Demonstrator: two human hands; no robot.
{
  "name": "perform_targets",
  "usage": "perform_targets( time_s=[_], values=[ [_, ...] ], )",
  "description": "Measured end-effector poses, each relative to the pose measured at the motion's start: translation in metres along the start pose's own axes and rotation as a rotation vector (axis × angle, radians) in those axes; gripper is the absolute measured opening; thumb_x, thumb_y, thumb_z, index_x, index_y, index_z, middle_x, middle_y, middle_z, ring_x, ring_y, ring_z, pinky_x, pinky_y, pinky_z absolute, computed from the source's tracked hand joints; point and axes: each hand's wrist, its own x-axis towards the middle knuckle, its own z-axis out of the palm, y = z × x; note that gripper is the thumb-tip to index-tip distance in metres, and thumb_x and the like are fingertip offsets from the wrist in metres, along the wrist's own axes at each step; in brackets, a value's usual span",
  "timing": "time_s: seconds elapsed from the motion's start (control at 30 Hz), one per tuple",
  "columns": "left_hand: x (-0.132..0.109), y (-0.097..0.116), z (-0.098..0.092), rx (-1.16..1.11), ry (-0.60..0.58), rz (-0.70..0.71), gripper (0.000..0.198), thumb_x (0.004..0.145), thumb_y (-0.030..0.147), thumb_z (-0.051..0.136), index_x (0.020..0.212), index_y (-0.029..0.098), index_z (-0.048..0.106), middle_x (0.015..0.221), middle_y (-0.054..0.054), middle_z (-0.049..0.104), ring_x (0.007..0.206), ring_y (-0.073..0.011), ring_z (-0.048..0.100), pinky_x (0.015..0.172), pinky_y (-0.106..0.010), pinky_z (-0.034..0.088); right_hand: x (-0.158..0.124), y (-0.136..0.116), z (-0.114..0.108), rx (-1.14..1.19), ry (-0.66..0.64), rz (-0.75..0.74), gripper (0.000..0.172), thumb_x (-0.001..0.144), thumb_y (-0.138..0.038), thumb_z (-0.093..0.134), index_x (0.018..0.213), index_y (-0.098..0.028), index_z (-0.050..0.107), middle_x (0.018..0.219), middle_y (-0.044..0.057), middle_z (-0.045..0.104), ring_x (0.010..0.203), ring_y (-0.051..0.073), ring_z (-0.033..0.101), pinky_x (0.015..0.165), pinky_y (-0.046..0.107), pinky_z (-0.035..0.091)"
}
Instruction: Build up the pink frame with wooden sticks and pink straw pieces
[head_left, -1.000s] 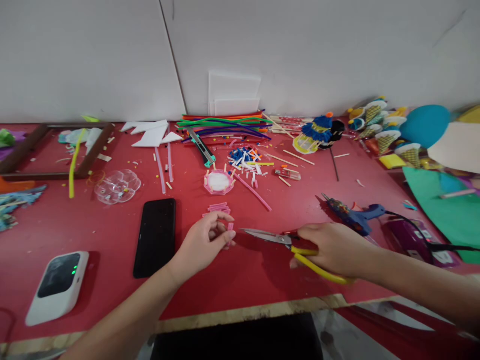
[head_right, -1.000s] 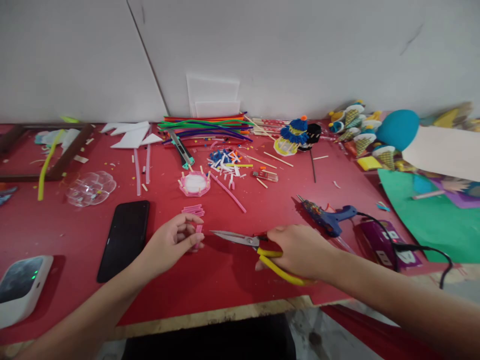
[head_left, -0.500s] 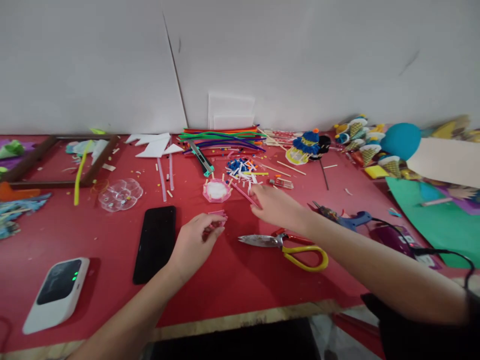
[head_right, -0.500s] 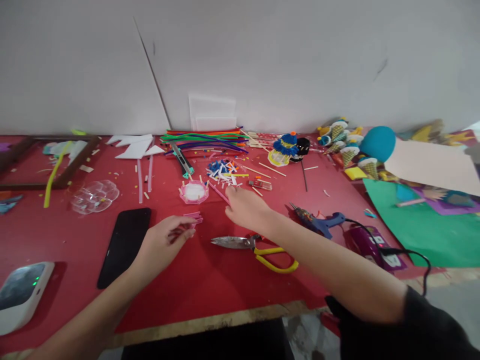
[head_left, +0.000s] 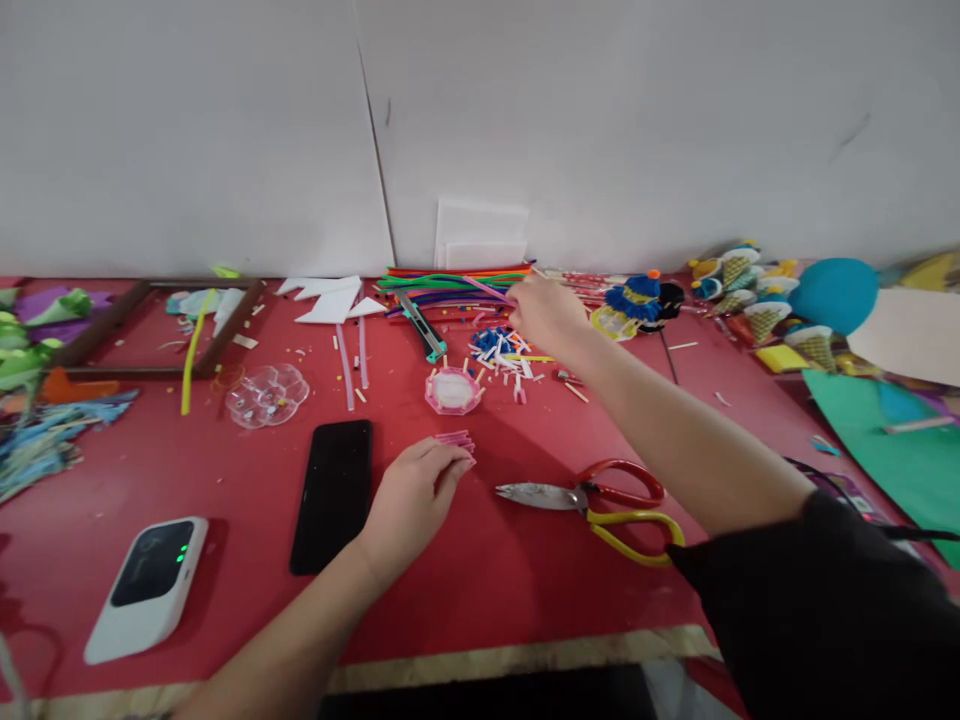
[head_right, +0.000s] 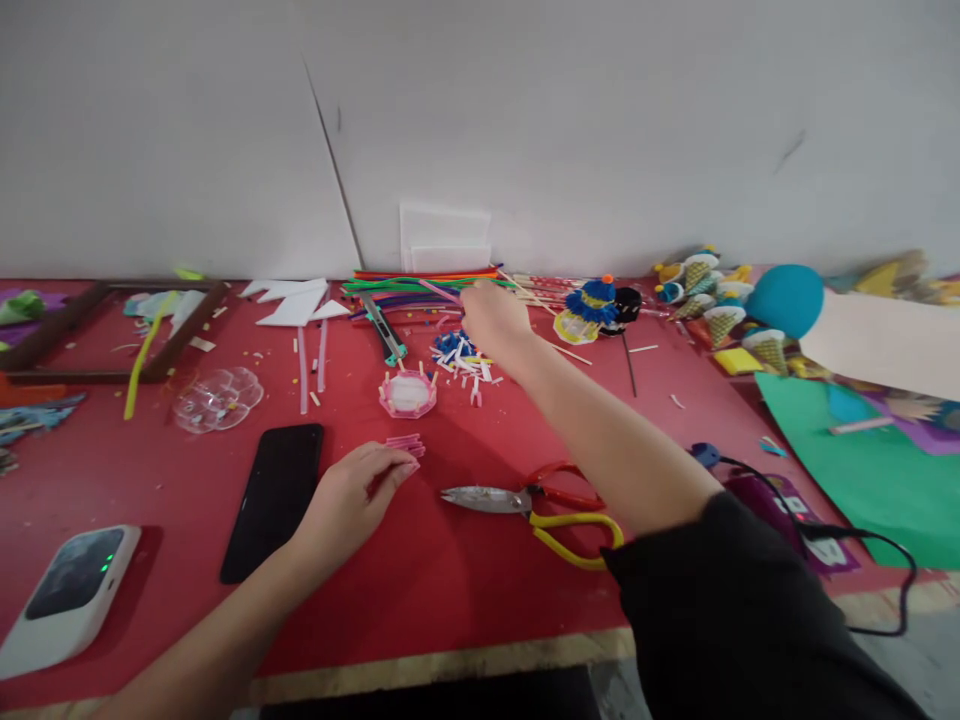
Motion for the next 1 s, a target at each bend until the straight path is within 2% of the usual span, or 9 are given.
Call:
perform_targets(
  time_s=[0.1,0.2,0.37,0.5,0.57,0.7,0.87,0.93,1.0],
  values=[
    [-0.001,-0.002,0.001,0.034,-0.016,-0.004,0.019,0.094,0.023,0.051,0.100,0.021,0.069,0.103,-0.009,0.074,0.098,-0.0248,0.068,0.090,-0.039,0.052,0.037,0.001,0.000,0.014,0.066,0.012,0.034,0.093,-0.011,0.042,0.119,-0.012,0.063,0.128,0.020,0.059,0.115,0.034,0.060,0.091,0.043,0.048],
    [-0.002,-0.004,0.002,0.078,-0.017,0.011,0.022,0.094,0.020,0.049,0.107,0.020,0.067,0.107,-0.009,0.074,0.099,-0.0245,0.068,0.089,-0.039,0.053,0.048,0.000,0.006,0.034,0.105,0.017,0.036,0.093,-0.013,0.043,0.123,-0.010,0.061,0.133,0.020,0.056,0.115,0.033,0.059,0.091,0.041,0.048],
    [-0.003,-0.004,0.003,0.095,0.069,0.080,0.027,0.094,0.015,0.048,0.114,0.021,0.064,0.110,-0.006,0.074,0.101,-0.0203,0.069,0.087,-0.034,0.056,0.001,0.007,0.020,0.181,0.190,-0.166,0.027,0.090,-0.018,0.050,0.109,-0.014,0.069,0.110,0.012,0.070,0.102,0.025,0.064,0.088,0.033,0.048],
    [-0.004,-0.003,0.006,0.146,0.077,0.127,0.024,0.092,0.016,0.052,0.112,0.021,0.064,0.108,-0.006,0.074,0.098,-0.0207,0.069,0.086,-0.034,0.057,-0.055,0.014,0.034,0.299,0.061,-0.297,0.018,0.088,-0.018,0.055,0.094,-0.018,0.072,0.090,0.005,0.075,0.079,0.019,0.067,0.073,0.029,0.048],
    [-0.005,-0.002,0.008,0.179,0.043,0.127,0.020,0.092,0.017,0.054,0.108,0.021,0.066,0.102,-0.006,0.075,0.093,-0.0220,0.070,0.084,-0.037,0.057,-0.071,0.013,0.041,0.352,0.029,-0.323,0.017,0.087,-0.017,0.057,0.094,-0.020,0.072,0.088,0.004,0.075,0.080,0.019,0.068,0.072,0.028,0.048],
    [-0.006,-0.001,0.010,0.211,-0.016,0.151,0.016,0.091,0.017,0.055,0.099,0.020,0.069,0.096,-0.006,0.075,0.089,-0.0239,0.069,0.081,-0.039,0.055,-0.072,0.002,0.055,0.506,0.031,-0.332,0.024,0.087,-0.013,0.061,0.108,-0.020,0.070,0.094,0.004,0.076,0.084,0.016,0.068,0.076,0.027,0.049],
    [-0.003,0.000,0.008,0.149,-0.011,0.187,0.011,0.090,0.025,0.059,0.092,0.020,0.068,0.094,-0.007,0.074,0.089,-0.0251,0.066,0.083,-0.043,0.052,-0.055,-0.016,0.064,0.552,0.032,-0.348,0.012,0.086,-0.012,0.065,0.092,-0.018,0.074,0.090,0.004,0.076,0.081,0.016,0.068,0.075,0.026,0.049],
    [-0.001,0.000,0.008,0.056,0.067,0.149,0.013,0.089,0.029,0.061,0.096,0.021,0.067,0.101,-0.008,0.071,0.097,-0.0256,0.064,0.089,-0.044,0.050,-0.056,-0.020,0.065,0.553,0.049,-0.356,0.011,0.086,-0.012,0.064,0.090,-0.017,0.074,0.089,0.005,0.076,0.081,0.016,0.069,0.076,0.027,0.050],
    [0.002,-0.002,0.007,-0.119,0.244,0.019,0.025,0.087,0.034,0.064,0.108,0.021,0.062,0.114,-0.010,0.065,0.108,-0.0255,0.060,0.094,-0.044,0.048,-0.064,-0.021,0.064,0.556,0.078,-0.362,0.013,0.087,-0.012,0.062,0.092,-0.017,0.073,0.093,0.006,0.076,0.087,0.017,0.069,0.080,0.029,0.050]
  ],
)
